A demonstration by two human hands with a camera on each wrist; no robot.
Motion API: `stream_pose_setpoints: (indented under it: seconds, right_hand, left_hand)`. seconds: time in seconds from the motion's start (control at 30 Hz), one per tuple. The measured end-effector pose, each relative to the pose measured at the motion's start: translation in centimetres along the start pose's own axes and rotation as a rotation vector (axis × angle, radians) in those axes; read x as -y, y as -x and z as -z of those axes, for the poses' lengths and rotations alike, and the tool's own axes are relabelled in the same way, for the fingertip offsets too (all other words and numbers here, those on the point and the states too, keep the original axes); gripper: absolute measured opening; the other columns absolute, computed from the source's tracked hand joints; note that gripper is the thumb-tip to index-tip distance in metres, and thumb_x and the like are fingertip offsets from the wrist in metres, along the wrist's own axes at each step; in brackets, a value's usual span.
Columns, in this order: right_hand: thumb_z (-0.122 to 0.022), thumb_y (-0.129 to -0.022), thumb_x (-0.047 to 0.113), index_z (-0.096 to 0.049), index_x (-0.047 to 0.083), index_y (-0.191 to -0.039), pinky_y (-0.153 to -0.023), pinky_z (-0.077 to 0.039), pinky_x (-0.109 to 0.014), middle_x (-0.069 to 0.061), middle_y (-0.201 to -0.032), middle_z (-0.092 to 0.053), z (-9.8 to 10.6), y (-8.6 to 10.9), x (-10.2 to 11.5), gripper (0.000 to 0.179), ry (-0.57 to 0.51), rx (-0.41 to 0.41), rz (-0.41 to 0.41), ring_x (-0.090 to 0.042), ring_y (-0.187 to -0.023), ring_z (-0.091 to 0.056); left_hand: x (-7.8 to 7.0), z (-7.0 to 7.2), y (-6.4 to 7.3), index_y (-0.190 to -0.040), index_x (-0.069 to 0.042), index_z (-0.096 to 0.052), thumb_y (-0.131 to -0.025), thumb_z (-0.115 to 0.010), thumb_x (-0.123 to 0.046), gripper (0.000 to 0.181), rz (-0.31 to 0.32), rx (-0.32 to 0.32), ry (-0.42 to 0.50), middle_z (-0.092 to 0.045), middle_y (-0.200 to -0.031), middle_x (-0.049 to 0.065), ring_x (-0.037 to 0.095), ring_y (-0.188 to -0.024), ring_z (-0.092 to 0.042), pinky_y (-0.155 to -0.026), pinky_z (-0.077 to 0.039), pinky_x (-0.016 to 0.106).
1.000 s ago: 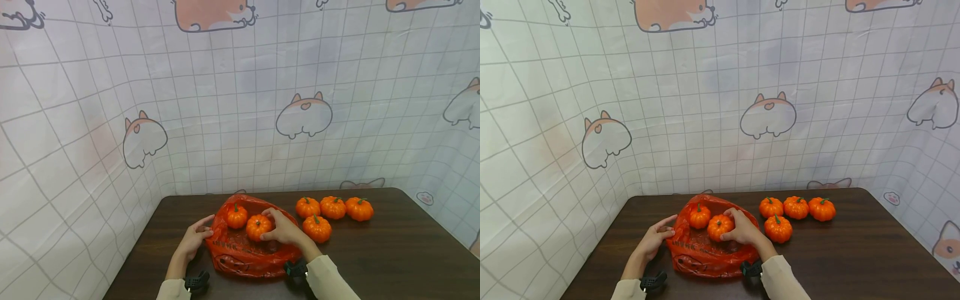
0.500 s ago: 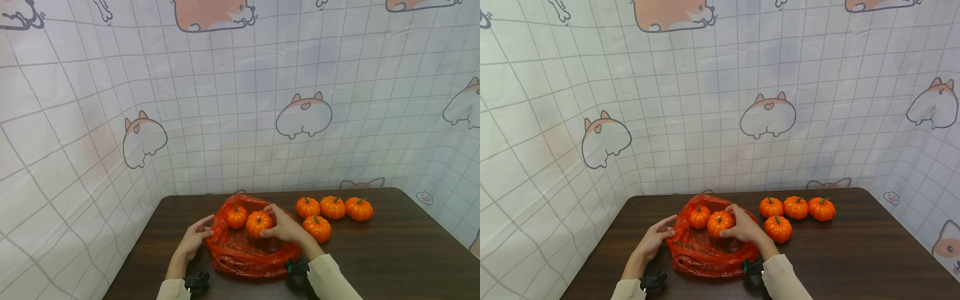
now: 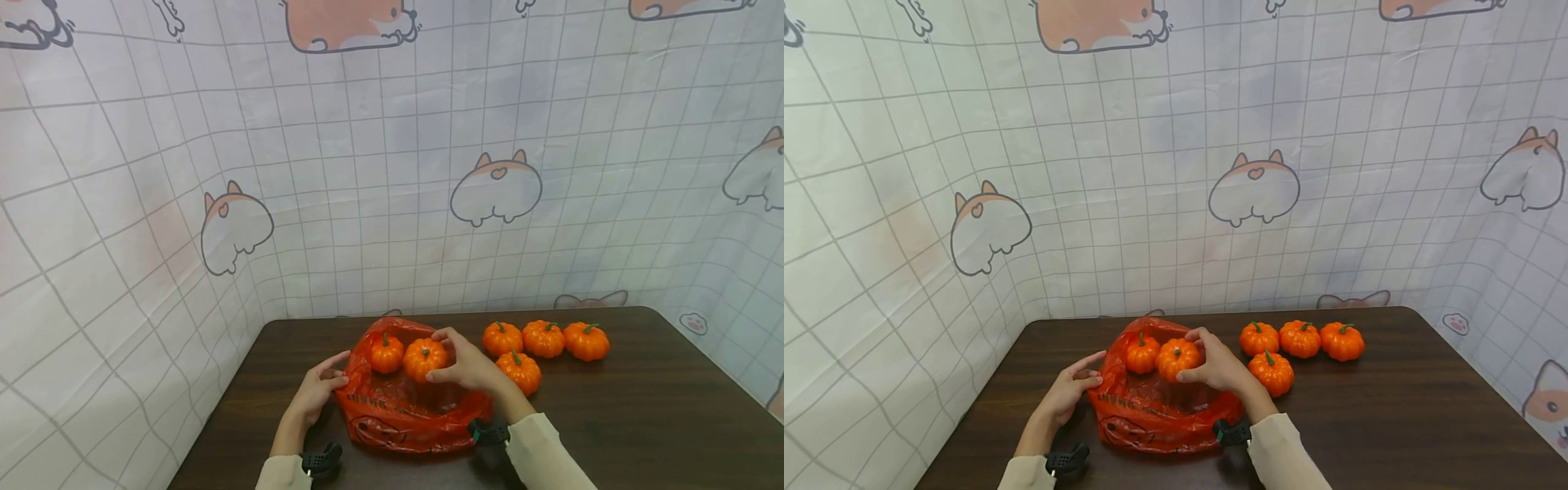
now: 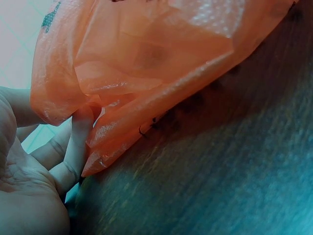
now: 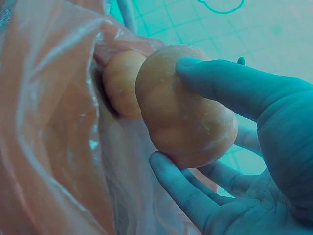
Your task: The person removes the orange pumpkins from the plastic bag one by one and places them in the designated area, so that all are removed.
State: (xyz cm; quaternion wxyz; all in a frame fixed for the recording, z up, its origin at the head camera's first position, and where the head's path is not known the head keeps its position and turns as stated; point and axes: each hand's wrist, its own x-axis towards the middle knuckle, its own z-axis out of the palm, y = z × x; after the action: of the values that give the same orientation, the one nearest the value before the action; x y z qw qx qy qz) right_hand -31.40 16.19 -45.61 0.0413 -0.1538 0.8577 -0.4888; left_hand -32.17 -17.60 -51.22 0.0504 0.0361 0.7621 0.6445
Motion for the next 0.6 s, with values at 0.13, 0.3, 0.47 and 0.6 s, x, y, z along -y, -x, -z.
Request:
stream_pose_setpoints:
  seconds: [0.13,0.3,0.47,0.6]
  right_hand:
    - [-0.088,-0.081,0.026,-0.05,0.014,-0.14,-0.103,-0.05,-0.055,-0.018,-0.144,-0.054,0.3,0.0,0.0,0.071,-0.01,0.007,0.007,-0.036,-0.129,-0.056]
    - [-0.088,-0.081,0.026,-0.049,0.015,-0.141,-0.1,-0.051,-0.055,-0.019,-0.145,-0.052,0.8,0.2,0.1,0.072,-0.006,0.017,0.014,-0.037,-0.13,-0.055]
    - [-0.088,-0.081,0.027,-0.05,0.017,-0.141,-0.096,-0.054,-0.053,-0.019,-0.146,-0.051,1.1,0.4,0.2,0.071,-0.015,0.018,0.009,-0.037,-0.127,-0.057]
    - [-0.087,-0.082,0.027,-0.05,0.016,-0.141,-0.096,-0.054,-0.054,-0.02,-0.147,-0.05,1.4,0.6,0.4,0.071,-0.028,0.02,0.011,-0.04,-0.13,-0.054]
  left_hand:
    - [0.0,0.0,0.0,-0.148,-0.012,-0.055,-0.097,-0.063,-0.002,0.053,-0.003,-0.005,-0.005,-0.066,-0.107,0.015,0.02,-0.088,-0.063,-0.076,-0.054,0.033]
    - [-0.2,-0.1,0.0,-0.148,-0.012,-0.055,-0.097,-0.063,-0.002,0.053,-0.002,-0.01,-0.002,-0.066,-0.108,0.016,0.02,-0.088,-0.063,-0.075,-0.053,0.034]
    - [-0.2,0.0,0.1,-0.149,-0.011,-0.054,-0.097,-0.063,-0.003,0.053,-0.007,0.002,-0.005,-0.066,-0.109,0.017,0.02,-0.088,-0.064,-0.075,-0.054,0.034]
    - [-0.1,0.0,0.0,-0.149,-0.012,-0.054,-0.097,-0.063,-0.003,0.053,-0.006,0.007,-0.004,-0.067,-0.107,0.015,0.02,-0.088,-0.064,-0.075,-0.054,0.033]
